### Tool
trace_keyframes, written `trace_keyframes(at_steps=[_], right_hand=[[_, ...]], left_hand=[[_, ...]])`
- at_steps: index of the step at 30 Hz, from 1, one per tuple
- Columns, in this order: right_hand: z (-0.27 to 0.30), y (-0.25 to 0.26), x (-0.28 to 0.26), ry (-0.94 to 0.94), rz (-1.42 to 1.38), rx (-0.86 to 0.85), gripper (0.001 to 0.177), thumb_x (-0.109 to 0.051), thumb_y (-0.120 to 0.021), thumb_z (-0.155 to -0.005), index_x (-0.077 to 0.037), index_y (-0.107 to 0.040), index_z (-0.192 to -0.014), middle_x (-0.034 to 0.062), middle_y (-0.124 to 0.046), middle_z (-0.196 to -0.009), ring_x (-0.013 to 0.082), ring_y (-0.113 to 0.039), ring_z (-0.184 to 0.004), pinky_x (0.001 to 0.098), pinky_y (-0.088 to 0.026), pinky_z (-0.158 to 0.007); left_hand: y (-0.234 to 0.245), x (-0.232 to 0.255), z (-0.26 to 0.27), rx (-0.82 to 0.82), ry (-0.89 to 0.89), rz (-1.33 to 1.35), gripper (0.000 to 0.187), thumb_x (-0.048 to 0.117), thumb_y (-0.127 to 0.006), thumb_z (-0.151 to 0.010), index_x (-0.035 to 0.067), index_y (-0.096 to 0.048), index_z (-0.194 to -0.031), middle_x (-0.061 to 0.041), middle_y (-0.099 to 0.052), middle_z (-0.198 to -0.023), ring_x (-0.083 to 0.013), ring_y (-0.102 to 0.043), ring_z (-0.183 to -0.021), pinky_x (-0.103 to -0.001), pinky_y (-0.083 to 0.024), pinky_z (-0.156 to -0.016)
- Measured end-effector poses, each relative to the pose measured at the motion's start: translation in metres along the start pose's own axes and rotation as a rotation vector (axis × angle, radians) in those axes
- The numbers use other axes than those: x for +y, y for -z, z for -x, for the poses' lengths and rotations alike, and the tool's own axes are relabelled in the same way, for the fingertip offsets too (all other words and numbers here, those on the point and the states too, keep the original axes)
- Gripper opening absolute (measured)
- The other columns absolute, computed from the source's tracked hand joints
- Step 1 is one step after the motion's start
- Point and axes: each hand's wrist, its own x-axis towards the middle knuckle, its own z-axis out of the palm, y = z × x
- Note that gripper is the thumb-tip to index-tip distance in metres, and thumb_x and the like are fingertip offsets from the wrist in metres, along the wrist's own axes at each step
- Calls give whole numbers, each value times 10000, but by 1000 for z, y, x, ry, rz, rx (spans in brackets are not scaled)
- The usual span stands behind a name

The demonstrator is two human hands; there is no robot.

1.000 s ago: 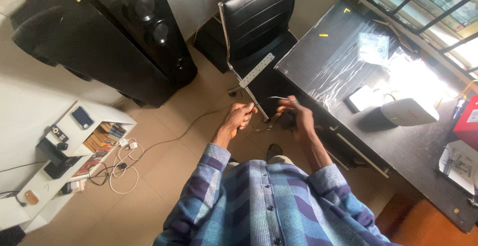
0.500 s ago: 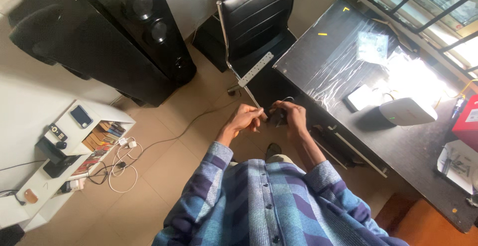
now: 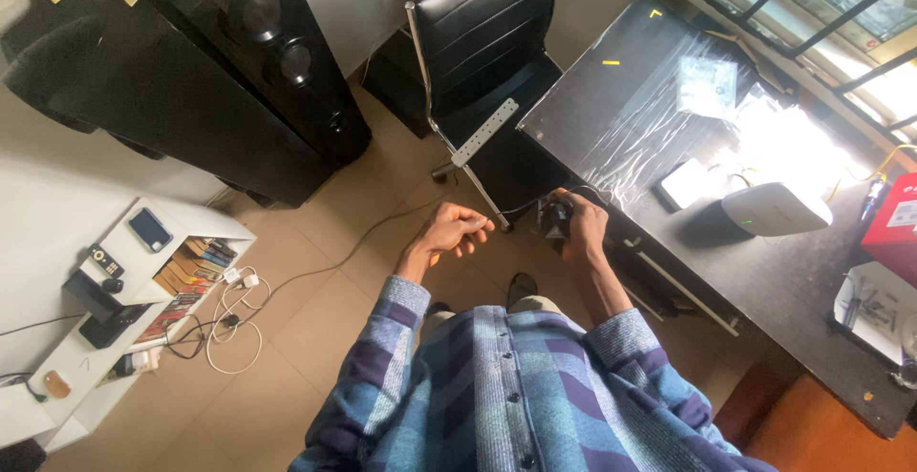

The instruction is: The person unboxes a white Airtel router, connects a power adapter and Ethernet cable, and mounts the device on a window grille. They then plug the power adapter into a power strip and place the strip on a chair.

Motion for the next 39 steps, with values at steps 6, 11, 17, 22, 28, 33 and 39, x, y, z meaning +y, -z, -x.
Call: trace_keyframes(at_steps=[6,11,17,22,28,33,39], right_hand=[[5,-4,0,-110,137,-91,253,-198,-633,-992,43,-711,-976,136,-720,-840,200,-691,-678,322,-561,-557],[4,-9,1,-189,23,-81,262,-224,-612,-1007,17,-713,-992,146,-722,-885,227,-707,-759,326,-616,-672],[8,-13,3,-168,-28,-302,337,-281,-542,-919,-18,-622,-1114,130,-724,-909,215,-718,-812,382,-594,-706],[13,-22,4,74,401,-501,551,-124,-665,-774,-6,-612,-1310,150,-699,-976,222,-698,-891,364,-574,-817],[26,-60,8,503,1055,-548,604,-65,-880,-569,-53,-700,-1145,96,-716,-1080,244,-721,-991,342,-570,-863],[29,-82,2,674,1105,-521,516,-49,-875,-635,-96,-746,-1133,113,-679,-1148,255,-700,-1000,349,-569,-826],[-7,-89,0,524,692,-412,711,25,-790,-689,-10,-569,-1364,103,-678,-1211,196,-667,-1056,334,-579,-888]], left_hand=[[11,-13,5,153,-2,56,271,240,-618,-1002,19,-772,-1038,-32,-703,-748,-89,-601,-501,-220,-445,-438],[23,-24,2,287,-35,120,267,222,-621,-985,39,-752,-1129,-66,-730,-782,-108,-616,-513,-243,-448,-449],[22,-23,-6,368,-46,-40,549,227,-725,-875,91,-550,-1377,-141,-727,-1124,-197,-746,-836,-290,-602,-604],[13,-23,-13,513,-292,-662,533,273,-807,-822,53,-678,-1291,-192,-680,-1260,-294,-654,-1072,-416,-532,-868],[9,-26,-34,162,-458,40,369,308,-619,-1048,27,-691,-1276,-112,-737,-1211,-161,-697,-1129,-292,-565,-967],[14,-17,-42,120,-314,221,328,197,-717,-966,11,-688,-1234,-87,-746,-1044,-128,-677,-965,-275,-553,-855],[31,5,-61,144,-334,364,384,91,-766,-910,3,-636,-1260,-93,-719,-1119,-151,-682,-1030,-298,-564,-915]])
